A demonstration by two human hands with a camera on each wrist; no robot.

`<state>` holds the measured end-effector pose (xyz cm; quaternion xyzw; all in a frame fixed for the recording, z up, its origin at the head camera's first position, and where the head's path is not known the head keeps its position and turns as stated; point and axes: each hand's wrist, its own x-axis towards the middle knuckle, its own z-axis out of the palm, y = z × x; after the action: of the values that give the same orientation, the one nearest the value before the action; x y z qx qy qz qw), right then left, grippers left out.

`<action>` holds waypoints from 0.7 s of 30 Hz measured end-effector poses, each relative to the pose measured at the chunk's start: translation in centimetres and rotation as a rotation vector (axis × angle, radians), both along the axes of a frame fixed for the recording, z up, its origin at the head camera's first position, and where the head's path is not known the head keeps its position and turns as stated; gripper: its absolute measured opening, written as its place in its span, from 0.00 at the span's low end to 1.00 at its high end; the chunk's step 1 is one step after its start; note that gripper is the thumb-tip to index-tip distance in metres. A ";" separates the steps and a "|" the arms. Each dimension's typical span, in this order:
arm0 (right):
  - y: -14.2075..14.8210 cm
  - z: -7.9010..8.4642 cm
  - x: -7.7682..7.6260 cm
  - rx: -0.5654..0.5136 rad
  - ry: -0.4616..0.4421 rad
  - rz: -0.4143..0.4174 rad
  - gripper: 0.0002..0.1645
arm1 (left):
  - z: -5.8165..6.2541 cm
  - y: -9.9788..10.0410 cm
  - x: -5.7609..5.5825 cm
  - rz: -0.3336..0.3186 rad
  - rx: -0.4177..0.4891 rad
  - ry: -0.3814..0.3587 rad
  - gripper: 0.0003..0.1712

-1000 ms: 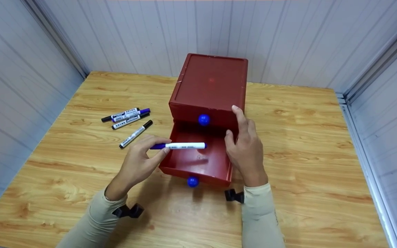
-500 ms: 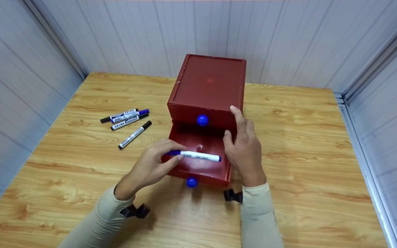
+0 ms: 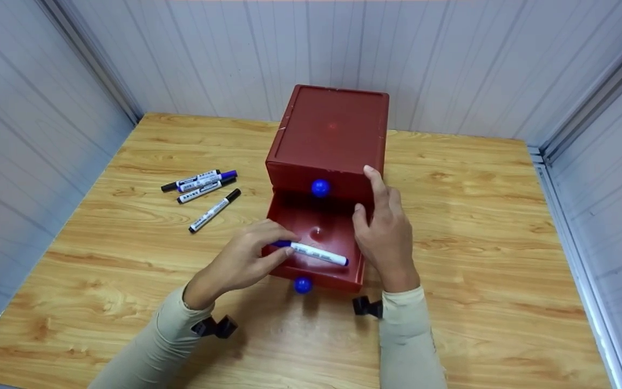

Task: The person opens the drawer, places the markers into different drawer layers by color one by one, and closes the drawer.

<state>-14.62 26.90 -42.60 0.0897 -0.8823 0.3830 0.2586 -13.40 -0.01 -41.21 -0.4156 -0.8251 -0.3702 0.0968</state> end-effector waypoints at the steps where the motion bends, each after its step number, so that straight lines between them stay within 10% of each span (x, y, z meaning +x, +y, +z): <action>1: 0.0 0.0 0.0 0.000 0.002 -0.002 0.41 | 0.1 0.0 0.0 0.003 -0.024 0.000 0.11; 21: 0.1 -0.2 0.0 -0.017 0.007 0.006 0.41 | 0.4 0.5 -0.2 0.039 -0.206 0.018 0.11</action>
<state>-14.66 26.97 -42.75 0.0914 -0.8778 0.3911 0.2611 -13.56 0.49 -40.83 -0.4106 -0.8659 -0.2775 0.0682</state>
